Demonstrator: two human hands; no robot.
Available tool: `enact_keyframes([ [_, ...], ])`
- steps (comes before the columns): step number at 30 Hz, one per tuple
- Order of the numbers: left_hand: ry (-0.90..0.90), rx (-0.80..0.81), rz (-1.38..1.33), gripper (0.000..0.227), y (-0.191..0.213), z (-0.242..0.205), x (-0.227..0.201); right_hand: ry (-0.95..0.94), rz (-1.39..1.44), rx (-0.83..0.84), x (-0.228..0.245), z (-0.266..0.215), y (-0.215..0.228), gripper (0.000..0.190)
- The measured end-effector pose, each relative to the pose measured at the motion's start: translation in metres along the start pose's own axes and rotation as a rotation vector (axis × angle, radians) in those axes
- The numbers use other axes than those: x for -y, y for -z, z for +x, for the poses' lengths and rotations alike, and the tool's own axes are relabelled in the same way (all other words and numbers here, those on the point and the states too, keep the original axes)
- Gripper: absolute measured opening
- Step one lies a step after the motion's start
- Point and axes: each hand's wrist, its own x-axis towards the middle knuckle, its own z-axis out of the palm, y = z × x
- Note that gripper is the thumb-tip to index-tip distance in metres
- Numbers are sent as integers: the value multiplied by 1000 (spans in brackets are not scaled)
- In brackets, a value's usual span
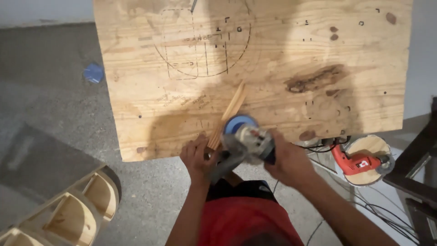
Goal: Sanding small wooden slats using an angle grinder with a sanding disc on a workbench.
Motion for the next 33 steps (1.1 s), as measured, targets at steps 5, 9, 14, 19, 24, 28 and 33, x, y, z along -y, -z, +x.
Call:
enact_keyframes([
  [5,-44,-183,16,19,-34,-25,33,172,-47,-3,28,5,-3,94],
  [9,-56,-230,73,27,-40,-30,35,281,-126,-54,33,4,-1,94],
  [14,-45,-211,25,27,-37,-36,37,231,-104,63,45,10,12,93],
  [19,19,-213,7,24,-34,-29,29,256,-122,79,37,26,14,94],
  [24,20,-210,39,25,-23,-18,14,14,-68,104,40,44,78,93],
  [28,29,-130,-13,38,-17,-18,19,-105,73,-80,18,67,101,73],
  [33,60,-19,-63,42,-13,-12,13,-120,133,-109,19,49,96,71],
])
